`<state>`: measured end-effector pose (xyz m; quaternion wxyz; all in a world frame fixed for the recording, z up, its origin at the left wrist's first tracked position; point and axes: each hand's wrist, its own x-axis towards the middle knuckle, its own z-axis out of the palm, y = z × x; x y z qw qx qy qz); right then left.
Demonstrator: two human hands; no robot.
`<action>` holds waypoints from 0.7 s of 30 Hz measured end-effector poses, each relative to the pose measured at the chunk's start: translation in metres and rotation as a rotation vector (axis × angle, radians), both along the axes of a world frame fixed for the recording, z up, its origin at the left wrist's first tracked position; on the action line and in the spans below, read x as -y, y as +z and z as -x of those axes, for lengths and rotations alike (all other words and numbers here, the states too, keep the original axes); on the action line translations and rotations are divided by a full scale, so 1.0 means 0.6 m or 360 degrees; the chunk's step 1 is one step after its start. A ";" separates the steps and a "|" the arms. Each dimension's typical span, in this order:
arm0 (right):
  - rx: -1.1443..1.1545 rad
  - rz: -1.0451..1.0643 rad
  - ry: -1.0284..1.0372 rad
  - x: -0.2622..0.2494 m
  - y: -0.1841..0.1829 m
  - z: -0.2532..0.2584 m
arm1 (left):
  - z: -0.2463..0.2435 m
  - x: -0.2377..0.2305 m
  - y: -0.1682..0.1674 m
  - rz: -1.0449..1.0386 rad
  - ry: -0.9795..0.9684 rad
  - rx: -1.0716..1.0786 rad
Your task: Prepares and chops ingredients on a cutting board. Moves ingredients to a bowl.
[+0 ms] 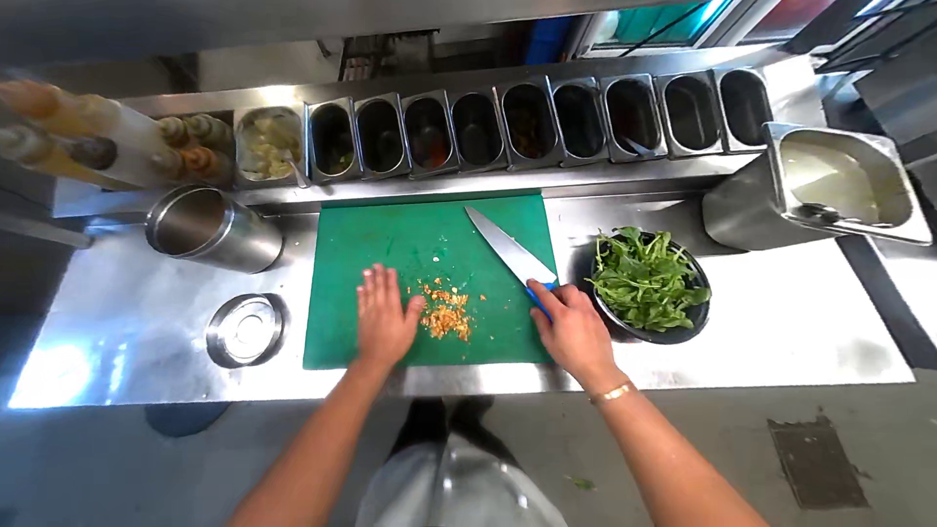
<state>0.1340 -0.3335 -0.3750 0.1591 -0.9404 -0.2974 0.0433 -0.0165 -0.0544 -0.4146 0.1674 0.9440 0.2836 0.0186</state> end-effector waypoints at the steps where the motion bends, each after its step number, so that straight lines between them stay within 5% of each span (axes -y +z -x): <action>1: 0.0053 -0.0006 -0.0016 -0.012 -0.001 -0.001 | -0.005 0.024 0.000 0.0012 -0.0154 0.0022; 6: 0.0229 -0.0371 0.0093 -0.066 -0.007 0.063 | 0.005 0.056 0.019 0.0708 -0.0530 0.0405; 13: 0.0113 -0.0046 0.0010 -0.214 -0.064 0.133 | 0.067 0.001 0.016 0.1212 0.0137 0.0877; 21: 0.0139 -0.0263 0.0755 -0.269 -0.073 0.141 | 0.070 -0.004 0.002 0.1532 0.0288 0.1177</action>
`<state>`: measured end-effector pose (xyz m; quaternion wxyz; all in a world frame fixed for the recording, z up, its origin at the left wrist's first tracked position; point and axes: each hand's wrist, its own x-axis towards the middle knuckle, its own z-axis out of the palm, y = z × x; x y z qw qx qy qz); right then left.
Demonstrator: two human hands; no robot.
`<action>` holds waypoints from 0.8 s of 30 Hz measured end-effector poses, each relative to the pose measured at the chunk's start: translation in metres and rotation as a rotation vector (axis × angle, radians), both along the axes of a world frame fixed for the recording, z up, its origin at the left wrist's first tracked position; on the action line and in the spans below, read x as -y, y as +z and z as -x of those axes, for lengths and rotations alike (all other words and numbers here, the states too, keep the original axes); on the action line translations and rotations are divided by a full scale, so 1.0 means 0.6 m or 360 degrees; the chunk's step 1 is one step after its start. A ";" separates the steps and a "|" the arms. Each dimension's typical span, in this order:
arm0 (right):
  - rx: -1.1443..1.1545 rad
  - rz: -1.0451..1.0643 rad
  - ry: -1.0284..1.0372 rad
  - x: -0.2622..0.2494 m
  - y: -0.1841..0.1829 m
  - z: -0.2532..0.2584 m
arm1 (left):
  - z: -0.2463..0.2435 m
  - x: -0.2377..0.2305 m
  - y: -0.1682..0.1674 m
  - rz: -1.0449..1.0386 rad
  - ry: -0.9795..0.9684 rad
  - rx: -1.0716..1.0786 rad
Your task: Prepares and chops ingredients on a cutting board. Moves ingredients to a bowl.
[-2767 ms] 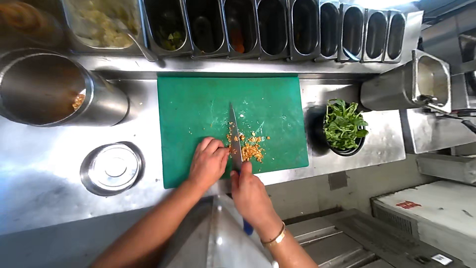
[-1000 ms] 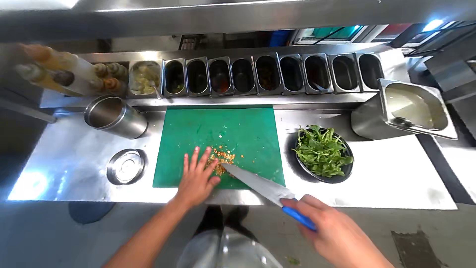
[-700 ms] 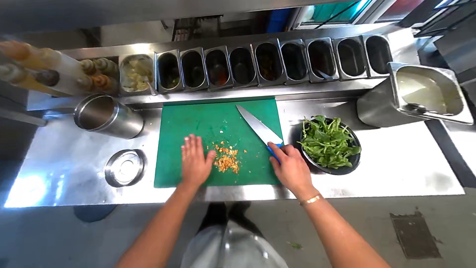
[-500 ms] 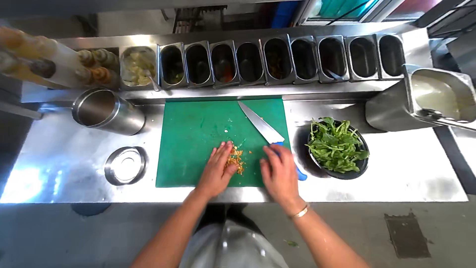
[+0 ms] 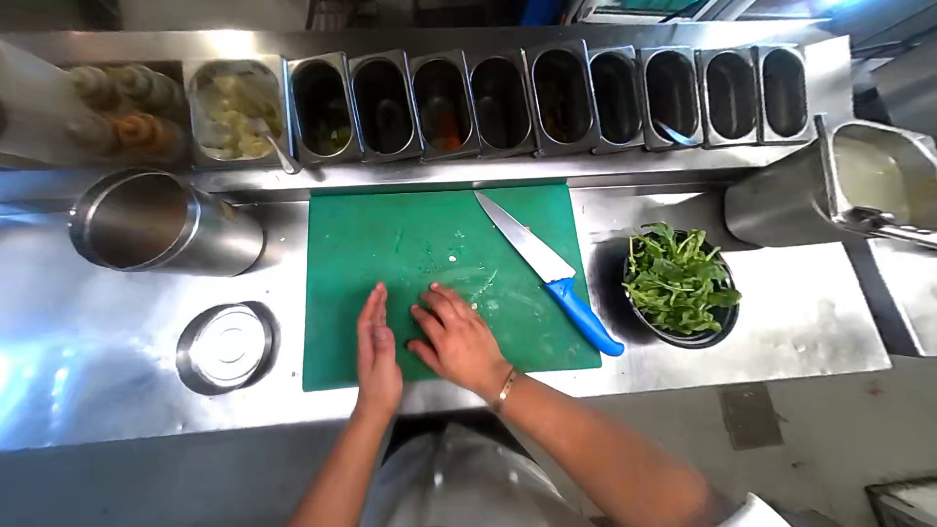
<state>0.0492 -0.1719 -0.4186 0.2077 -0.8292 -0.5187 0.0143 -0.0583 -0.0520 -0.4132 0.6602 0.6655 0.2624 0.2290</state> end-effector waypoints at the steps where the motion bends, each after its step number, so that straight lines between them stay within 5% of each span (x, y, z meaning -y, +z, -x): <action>1: 0.0020 -0.0024 0.0052 0.005 -0.001 0.000 | 0.001 0.001 0.001 -0.0036 -0.0017 -0.0031; 10: 0.0143 -0.0075 0.0144 0.090 0.001 -0.033 | 0.046 0.029 0.016 -0.0076 0.0074 -0.0039; 12: 0.0150 -0.0072 0.0122 0.089 -0.003 -0.035 | 0.100 0.087 0.039 0.0228 -0.0022 -0.0135; 15: 0.0123 -0.0012 0.0118 0.082 0.002 -0.032 | 0.153 0.171 0.030 0.1361 -0.0448 -0.0640; 18: 0.0064 -0.0028 0.0083 0.085 0.016 -0.031 | 0.097 0.242 -0.026 0.2308 -0.0019 -0.0596; 21: -0.0087 0.0085 0.0004 0.162 0.024 0.035 | 0.048 0.325 -0.019 0.2521 0.0333 -0.0263; 24: -0.0514 0.0263 -0.0341 0.337 0.022 0.160 | 0.102 0.427 -0.027 0.2569 0.0054 -0.0149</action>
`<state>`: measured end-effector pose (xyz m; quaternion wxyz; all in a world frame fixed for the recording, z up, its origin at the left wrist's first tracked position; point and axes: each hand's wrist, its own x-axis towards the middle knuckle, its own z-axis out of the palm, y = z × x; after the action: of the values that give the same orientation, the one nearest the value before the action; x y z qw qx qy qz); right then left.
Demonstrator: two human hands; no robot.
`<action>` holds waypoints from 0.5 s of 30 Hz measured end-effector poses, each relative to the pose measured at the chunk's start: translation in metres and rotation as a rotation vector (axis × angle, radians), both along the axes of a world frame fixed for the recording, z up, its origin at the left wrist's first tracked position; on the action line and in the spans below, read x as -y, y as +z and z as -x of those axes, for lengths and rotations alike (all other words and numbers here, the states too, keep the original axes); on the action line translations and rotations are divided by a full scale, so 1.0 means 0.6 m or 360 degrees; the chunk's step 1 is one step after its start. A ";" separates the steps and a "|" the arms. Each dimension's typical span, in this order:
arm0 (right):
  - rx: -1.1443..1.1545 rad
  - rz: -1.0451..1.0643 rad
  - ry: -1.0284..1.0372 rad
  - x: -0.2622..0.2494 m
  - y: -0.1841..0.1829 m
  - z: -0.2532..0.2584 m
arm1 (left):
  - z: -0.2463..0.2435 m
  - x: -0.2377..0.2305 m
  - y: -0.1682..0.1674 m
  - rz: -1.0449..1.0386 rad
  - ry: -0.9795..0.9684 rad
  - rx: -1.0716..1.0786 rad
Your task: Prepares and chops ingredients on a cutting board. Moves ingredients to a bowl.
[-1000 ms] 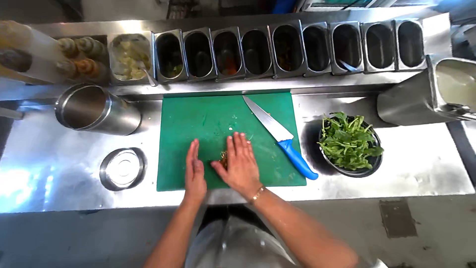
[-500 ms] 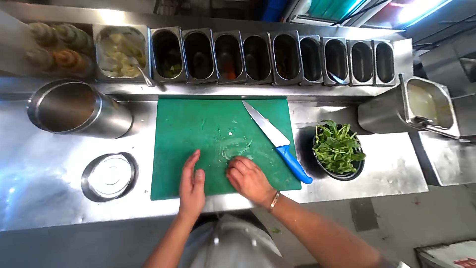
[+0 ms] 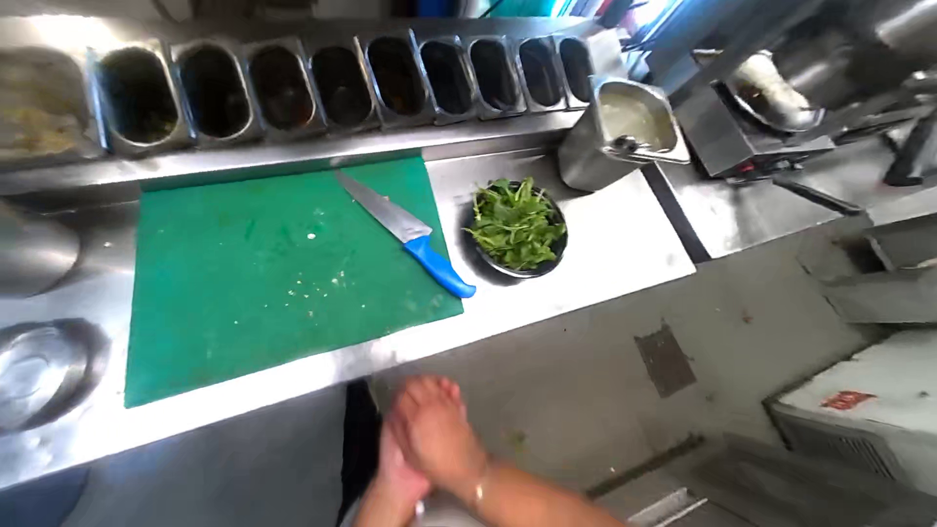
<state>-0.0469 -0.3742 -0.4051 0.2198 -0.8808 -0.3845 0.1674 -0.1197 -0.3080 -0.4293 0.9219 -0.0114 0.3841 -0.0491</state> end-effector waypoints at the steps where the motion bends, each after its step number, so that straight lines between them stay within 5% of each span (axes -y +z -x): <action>1: -0.0105 0.0050 -0.0147 0.058 -0.013 0.031 | 0.024 0.045 -0.004 0.0006 -0.0109 -0.0004; 4: -0.0279 -0.0049 -0.0598 0.166 -0.050 0.069 | 0.016 0.121 -0.022 0.0103 -0.0447 -0.0040; 7: -0.0277 -0.0432 -0.0957 0.203 -0.022 -0.005 | -0.092 0.160 0.047 -0.0114 -0.0698 -0.0076; 11: -0.0693 -0.1185 -0.1352 0.195 0.109 -0.178 | -0.285 0.183 0.209 -0.0914 -0.0699 -0.0069; 15: -0.1166 -0.1779 -0.1653 0.184 0.197 -0.238 | -0.367 0.209 0.232 -0.1962 -0.0861 0.0213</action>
<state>0.0957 -0.4844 -0.2868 0.7828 -0.5975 0.1383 0.1053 0.1003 -0.4334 -0.2900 0.7370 0.6161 0.2733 -0.0507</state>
